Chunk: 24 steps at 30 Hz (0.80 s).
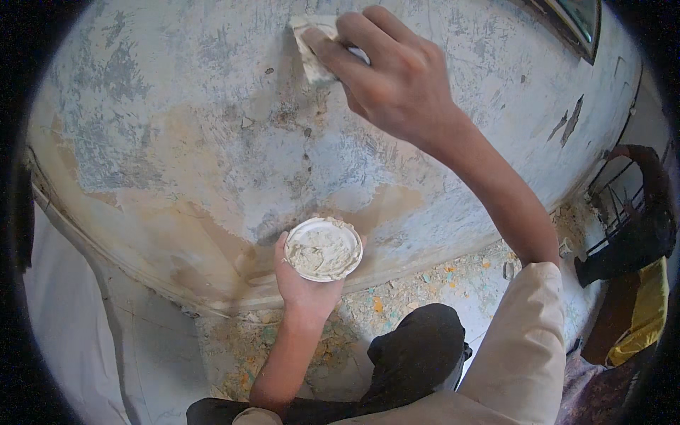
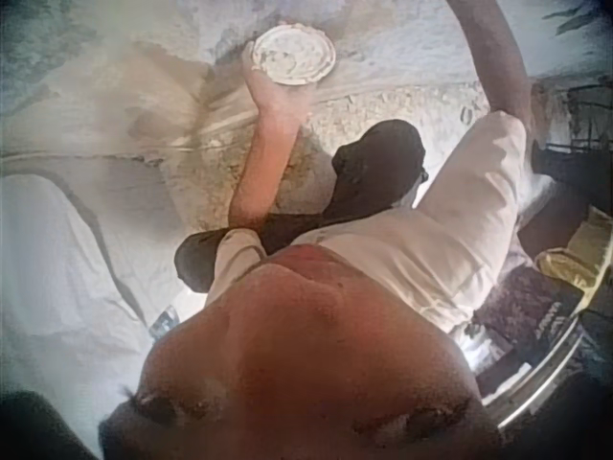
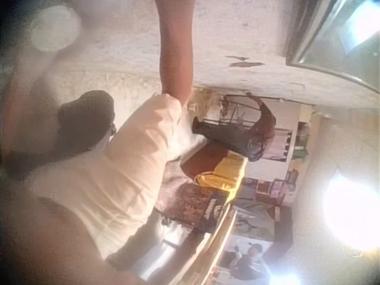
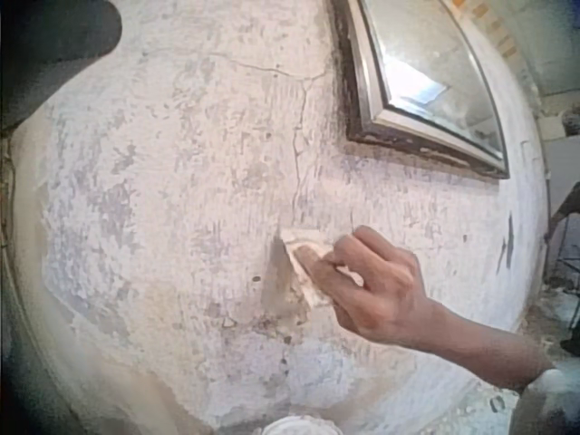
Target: The person applies putty to a damaged wall using a putty knife to prepare it for painting.
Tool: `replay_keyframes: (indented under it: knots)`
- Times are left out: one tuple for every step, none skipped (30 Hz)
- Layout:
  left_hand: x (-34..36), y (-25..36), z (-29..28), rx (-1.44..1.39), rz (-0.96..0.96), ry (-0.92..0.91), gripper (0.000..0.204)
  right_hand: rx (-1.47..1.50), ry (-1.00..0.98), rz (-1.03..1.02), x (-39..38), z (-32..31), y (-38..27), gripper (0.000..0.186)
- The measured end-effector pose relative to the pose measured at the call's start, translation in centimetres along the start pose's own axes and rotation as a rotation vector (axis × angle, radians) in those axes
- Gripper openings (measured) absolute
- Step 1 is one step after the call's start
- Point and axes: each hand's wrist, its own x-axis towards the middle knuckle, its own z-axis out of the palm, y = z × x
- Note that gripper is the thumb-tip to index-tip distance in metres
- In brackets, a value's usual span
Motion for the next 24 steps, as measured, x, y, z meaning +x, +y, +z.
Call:
replay_keyframes:
  knots:
    - [0.0, -0.1, -0.1, -0.001, 0.001, -0.002, 0.053, -0.017, 0.018, 0.001, 0.3, 0.3, 0.1, 0.033]
    - [0.0, -0.2, -0.1, -0.002, 0.0, -0.004, 0.053, 0.0, 0.022, -0.015, -0.3, 1.1, 0.2, 0.032]
    - [-0.1, 0.0, -0.2, 0.001, 0.006, 0.0, 0.053, 0.004, 0.027, -0.01, -0.9, 1.6, -0.6, 0.032]
    - [-0.1, 0.0, -0.1, 0.009, 0.013, -0.009, 0.053, 0.021, 0.0, -0.009, -1.5, 1.7, -1.5, 0.032]
    - [-0.1, -0.1, -0.1, 0.016, 0.019, -0.018, 0.053, 0.037, -0.026, -0.008, -1.9, 1.4, -2.3, 0.033]
    - [0.0, 0.0, -0.2, 0.018, 0.023, -0.016, 0.053, 0.066, -0.097, -0.005, -1.9, 0.4, -2.9, 0.033]
    - [0.1, 0.1, -0.4, 0.03, 0.025, -0.027, 0.054, 0.069, -0.094, -0.002, -2.0, 0.3, -2.9, 0.033]
    - [0.2, 0.2, -0.6, 0.042, 0.027, -0.039, 0.055, 0.082, -0.068, -0.013, -2.2, 0.4, -2.9, 0.034]
    - [0.3, 0.1, -0.7, 0.043, 0.022, -0.041, 0.055, 0.087, -0.049, -0.027, -2.3, 0.3, -2.6, 0.034]
    - [0.4, 0.0, -0.7, 0.042, 0.021, -0.051, 0.053, 0.083, -0.053, -0.028, -2.3, 0.2, -2.1, 0.034]
    - [0.5, -0.1, -0.8, 0.041, 0.02, -0.06, 0.051, 0.047, -0.018, -0.01, -1.9, 0.2, -1.3, 0.035]
    - [0.7, 0.0, -1.1, 0.044, 0.025, -0.054, 0.051, 0.021, 0.024, 0.014, -1.5, 0.5, -0.7, 0.036]
    - [0.8, 0.0, -1.2, 0.029, 0.024, -0.055, 0.051, 0.021, 0.02, 0.016, -0.8, 0.6, -0.1, 0.036]
    - [0.9, 0.1, -1.3, 0.013, 0.023, -0.055, 0.051, 0.062, 0.021, 0.016, 0.1, 0.9, 0.5, 0.036]
    - [1.0, 0.0, -1.3, 0.012, 0.018, -0.053, 0.051, 0.103, 0.021, 0.014, 0.5, 1.1, 0.6, 0.037]
    - [1.2, 0.0, -1.2, 0.027, 0.018, -0.051, 0.053, 0.08, -0.049, 0.072, 0.3, 0.7, -0.1, 0.036]
    - [1.3, 0.0, -1.2, 0.041, 0.017, -0.049, 0.055, 0.08, -0.055, 0.072, -0.1, 0.7, -0.5, 0.036]
    - [1.4, 0.0, -1.2, 0.041, 0.018, -0.046, 0.055, 0.044, -0.022, 0.042, -0.7, 0.8, -0.9, 0.036]
    - [1.4, 0.1, -1.0, 0.042, 0.024, -0.037, 0.055, 0.008, 0.011, 0.011, -1.3, 1.0, -1.3, 0.036]
    - [1.4, 0.1, -1.0, 0.044, 0.03, -0.027, 0.055, 0.019, -0.028, 0.029, -2.1, 1.1, -1.9, 0.036]
    - [1.5, 0.3, -1.2, 0.043, 0.029, -0.026, 0.055, 0.019, -0.029, 0.029, -2.3, 0.9, -2.5, 0.036]
    - [1.6, 0.6, -1.5, 0.035, 0.039, -0.053, 0.052, 0.049, -0.063, 0.039, -2.5, 0.6, -3.2, 0.036]
    - [1.7, 0.7, -1.7, 0.027, 0.051, -0.079, 0.049, 0.078, -0.097, 0.049, -2.7, 0.4, -3.8, 0.036]
    - [1.6, 0.7, -1.5, 0.026, 0.049, -0.078, 0.049, 0.078, -0.1, 0.049, -3.0, 0.3, -4.1, 0.036]
